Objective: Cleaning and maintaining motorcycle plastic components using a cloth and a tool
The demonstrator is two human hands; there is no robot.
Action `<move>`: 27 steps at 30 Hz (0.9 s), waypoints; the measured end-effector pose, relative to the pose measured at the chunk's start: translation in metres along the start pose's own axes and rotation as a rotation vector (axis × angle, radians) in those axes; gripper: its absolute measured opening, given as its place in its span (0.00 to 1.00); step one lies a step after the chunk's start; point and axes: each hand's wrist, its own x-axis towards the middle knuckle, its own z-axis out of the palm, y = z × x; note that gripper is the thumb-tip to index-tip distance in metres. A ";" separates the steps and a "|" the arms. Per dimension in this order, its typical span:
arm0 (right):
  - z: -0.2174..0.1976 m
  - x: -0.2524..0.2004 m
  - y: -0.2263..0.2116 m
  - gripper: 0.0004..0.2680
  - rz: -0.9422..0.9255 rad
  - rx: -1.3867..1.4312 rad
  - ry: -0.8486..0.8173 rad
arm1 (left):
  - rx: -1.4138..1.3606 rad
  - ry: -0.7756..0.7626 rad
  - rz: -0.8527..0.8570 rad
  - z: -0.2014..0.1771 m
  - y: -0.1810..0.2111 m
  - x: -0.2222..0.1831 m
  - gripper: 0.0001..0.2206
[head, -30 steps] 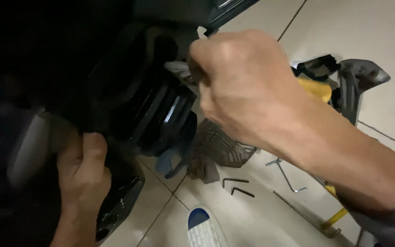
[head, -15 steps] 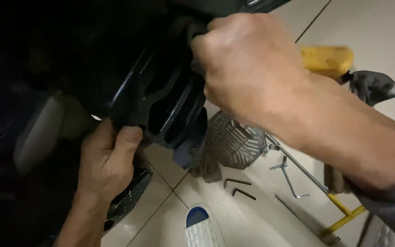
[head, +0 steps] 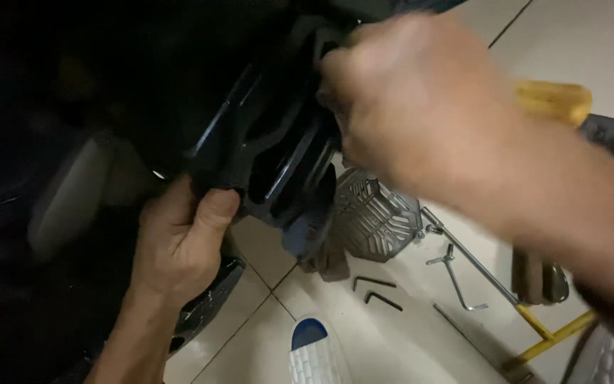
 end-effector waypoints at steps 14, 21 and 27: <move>-0.021 -0.023 0.001 0.09 0.160 0.360 -0.080 | -0.065 0.003 0.042 0.002 0.003 -0.003 0.19; -0.007 -0.060 0.017 0.07 0.099 0.412 0.056 | -0.035 0.037 0.219 0.002 0.007 0.000 0.23; -0.046 -0.045 -0.013 0.09 0.520 0.610 -0.381 | -0.057 0.044 -0.065 0.002 0.007 -0.002 0.28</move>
